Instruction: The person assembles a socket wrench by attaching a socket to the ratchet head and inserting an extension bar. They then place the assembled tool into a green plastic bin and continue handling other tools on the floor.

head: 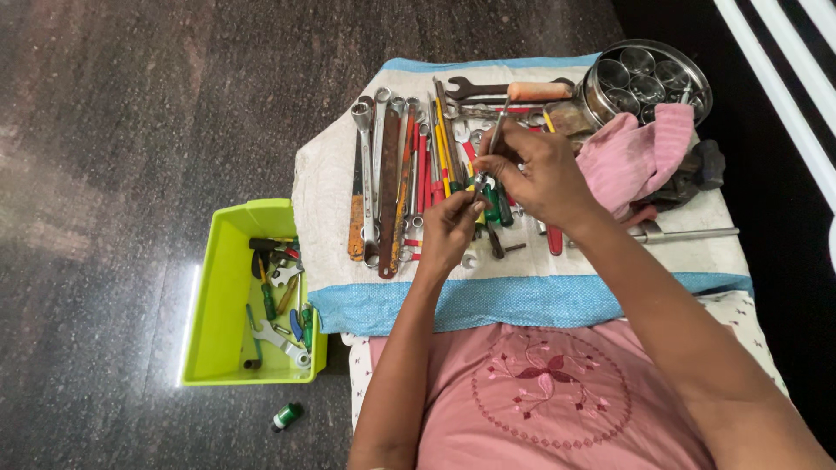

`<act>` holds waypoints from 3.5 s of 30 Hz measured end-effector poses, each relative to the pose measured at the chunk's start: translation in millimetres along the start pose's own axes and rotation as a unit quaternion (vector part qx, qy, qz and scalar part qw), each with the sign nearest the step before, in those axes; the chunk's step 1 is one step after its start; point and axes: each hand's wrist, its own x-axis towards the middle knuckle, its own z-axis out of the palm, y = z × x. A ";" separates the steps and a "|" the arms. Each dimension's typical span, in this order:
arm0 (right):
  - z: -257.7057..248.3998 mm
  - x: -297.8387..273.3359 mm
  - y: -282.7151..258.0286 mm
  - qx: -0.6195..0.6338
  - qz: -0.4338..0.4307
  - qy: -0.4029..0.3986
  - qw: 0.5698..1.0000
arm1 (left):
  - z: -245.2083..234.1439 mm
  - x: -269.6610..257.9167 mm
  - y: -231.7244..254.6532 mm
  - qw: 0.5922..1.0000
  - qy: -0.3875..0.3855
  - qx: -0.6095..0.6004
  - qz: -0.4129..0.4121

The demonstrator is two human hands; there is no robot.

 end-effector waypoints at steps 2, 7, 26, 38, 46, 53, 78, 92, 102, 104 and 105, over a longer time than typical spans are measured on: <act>2.9 -3.7 -2.6 -0.009 0.003 0.026 1.000 | 2.1 1.9 1.9 1.000 0.002 -0.001 -0.005; -1.6 -5.0 3.6 0.096 -0.026 0.039 0.994 | 3.3 4.6 9.0 1.000 -0.001 0.023 0.010; -19.9 35.1 164.8 -0.166 0.199 -0.092 0.961 | 6.2 15.1 4.8 0.997 0.075 0.034 -0.005; 31.3 -4.4 148.0 -0.280 0.140 -0.196 0.929 | -7.4 13.2 -9.5 0.996 0.066 -0.050 -0.041; 20.8 -4.6 191.6 0.246 0.358 -0.048 0.899 | -5.4 13.7 -7.6 0.996 0.054 -0.060 -0.045; -13.0 -8.1 174.0 0.534 0.353 0.049 0.766 | 14.1 9.7 20.7 0.996 0.012 0.091 -0.017; -25.6 -2.5 76.9 0.341 0.159 0.083 0.923 | 24.9 11.0 24.6 0.993 -0.020 0.120 0.007; -69.9 -24.6 112.8 0.395 0.227 -0.016 0.890 | 18.5 10.0 20.1 0.997 -0.001 0.073 0.000; -64.4 -29.9 116.3 0.489 0.226 0.048 0.841 | 20.8 7.5 22.7 0.995 -0.017 0.092 -0.015; -60.8 -25.7 104.2 0.434 0.238 0.049 0.868 | 21.5 7.3 22.8 0.994 -0.015 0.104 -0.006; -57.9 -23.5 98.9 0.408 0.235 0.045 0.881 | 21.5 7.8 23.1 0.994 -0.015 0.110 0.000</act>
